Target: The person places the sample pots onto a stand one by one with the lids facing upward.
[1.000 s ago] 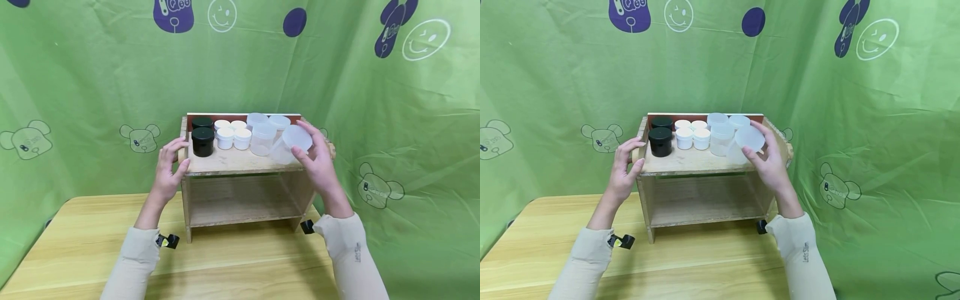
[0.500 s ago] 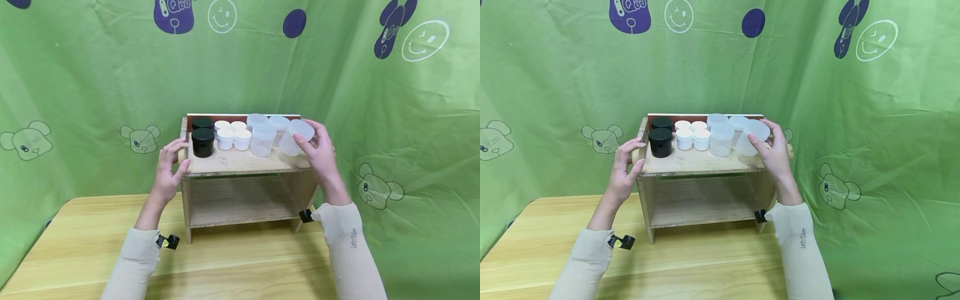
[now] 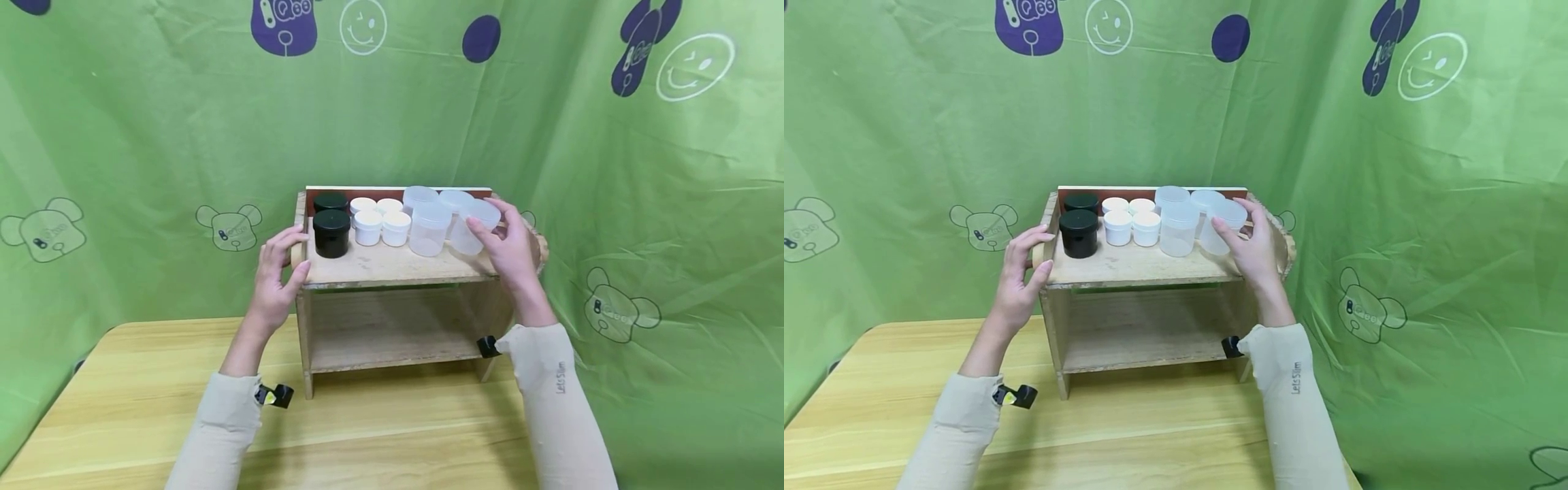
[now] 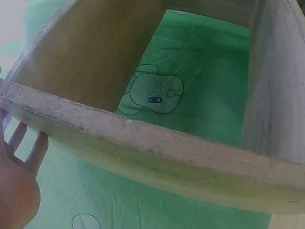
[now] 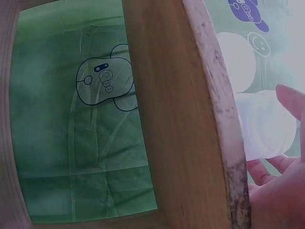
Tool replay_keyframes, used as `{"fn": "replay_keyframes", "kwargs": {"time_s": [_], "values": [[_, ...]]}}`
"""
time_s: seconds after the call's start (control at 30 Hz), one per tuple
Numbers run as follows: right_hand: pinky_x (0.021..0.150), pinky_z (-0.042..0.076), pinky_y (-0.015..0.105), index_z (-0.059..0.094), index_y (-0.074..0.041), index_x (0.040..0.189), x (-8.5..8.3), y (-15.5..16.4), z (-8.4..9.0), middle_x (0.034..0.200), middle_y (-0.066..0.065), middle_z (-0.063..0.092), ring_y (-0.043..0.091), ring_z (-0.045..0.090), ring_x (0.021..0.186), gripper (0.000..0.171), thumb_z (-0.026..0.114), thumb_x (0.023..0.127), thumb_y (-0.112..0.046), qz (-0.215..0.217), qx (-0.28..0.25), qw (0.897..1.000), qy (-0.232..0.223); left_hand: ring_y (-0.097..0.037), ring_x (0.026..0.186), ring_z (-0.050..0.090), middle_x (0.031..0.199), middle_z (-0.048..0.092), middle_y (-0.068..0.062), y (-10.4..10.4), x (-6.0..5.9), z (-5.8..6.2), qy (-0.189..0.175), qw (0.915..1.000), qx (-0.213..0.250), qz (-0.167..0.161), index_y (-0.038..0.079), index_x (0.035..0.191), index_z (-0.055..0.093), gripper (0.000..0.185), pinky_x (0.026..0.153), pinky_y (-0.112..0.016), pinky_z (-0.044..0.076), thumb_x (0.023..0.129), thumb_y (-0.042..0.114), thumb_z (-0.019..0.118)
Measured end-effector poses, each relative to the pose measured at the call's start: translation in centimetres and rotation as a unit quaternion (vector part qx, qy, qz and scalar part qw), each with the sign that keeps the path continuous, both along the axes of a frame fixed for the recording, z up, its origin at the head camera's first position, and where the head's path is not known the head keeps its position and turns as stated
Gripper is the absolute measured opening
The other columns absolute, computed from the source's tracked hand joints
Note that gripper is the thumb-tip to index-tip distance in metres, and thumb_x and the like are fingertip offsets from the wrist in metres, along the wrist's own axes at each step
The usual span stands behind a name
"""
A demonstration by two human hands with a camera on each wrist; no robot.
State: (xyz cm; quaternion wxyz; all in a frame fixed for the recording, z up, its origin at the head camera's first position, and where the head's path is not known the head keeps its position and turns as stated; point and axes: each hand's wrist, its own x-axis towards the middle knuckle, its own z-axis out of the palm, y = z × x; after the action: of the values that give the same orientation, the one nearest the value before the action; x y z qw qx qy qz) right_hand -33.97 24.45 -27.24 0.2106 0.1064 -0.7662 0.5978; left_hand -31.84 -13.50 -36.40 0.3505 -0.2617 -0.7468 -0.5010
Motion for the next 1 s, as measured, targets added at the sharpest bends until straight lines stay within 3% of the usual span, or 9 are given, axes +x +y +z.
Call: {"fn": "replay_keyframes", "kwargs": {"time_s": [0.47, 0.7, 1.0], "values": [[0.08, 0.052, 0.014, 0.042, -0.005, 0.154, -0.4, -0.1, -0.7, 0.124, -0.002, 0.051, 0.008, 0.057, 0.099, 0.065, 0.071, 0.098, -0.021, -0.017, 0.056, 0.998, 0.005, -0.021, 0.134, 0.041, 0.159, 0.046, -0.002, 0.4, -0.1, 0.0, -0.004, 1.0, -0.002, -0.005, 0.01, 0.142, 0.054, 0.046, 0.105, -0.047, 0.043, 0.097, 0.021, 0.059], [0.085, 0.052, 0.017, 0.042, -0.007, 0.155, -0.5, -0.3, -0.9, 0.126, 0.001, 0.052, 0.01, 0.056, 0.104, 0.067, 0.071, 0.098, -0.027, -0.012, 0.076, 0.997, -0.002, -0.021, 0.133, 0.041, 0.158, 0.046, -0.002, 0.2, 0.1, 0.0, 0.0, 1.0, 0.001, -0.003, 0.011, 0.141, 0.055, 0.045, 0.105, -0.051, 0.044, 0.097, 0.023, 0.058], [0.089, 0.05, 0.017, 0.042, -0.007, 0.155, -0.6, -0.7, -1.1, 0.125, 0.002, 0.053, 0.011, 0.056, 0.104, 0.068, 0.071, 0.097, -0.028, -0.019, 0.08, 0.997, 0.003, -0.02, 0.134, 0.041, 0.159, 0.046, -0.001, 0.0, -0.1, 0.0, -0.001, 1.0, -0.004, 0.001, 0.012, 0.142, 0.054, 0.046, 0.105, -0.046, 0.043, 0.097, 0.022, 0.058]]}}
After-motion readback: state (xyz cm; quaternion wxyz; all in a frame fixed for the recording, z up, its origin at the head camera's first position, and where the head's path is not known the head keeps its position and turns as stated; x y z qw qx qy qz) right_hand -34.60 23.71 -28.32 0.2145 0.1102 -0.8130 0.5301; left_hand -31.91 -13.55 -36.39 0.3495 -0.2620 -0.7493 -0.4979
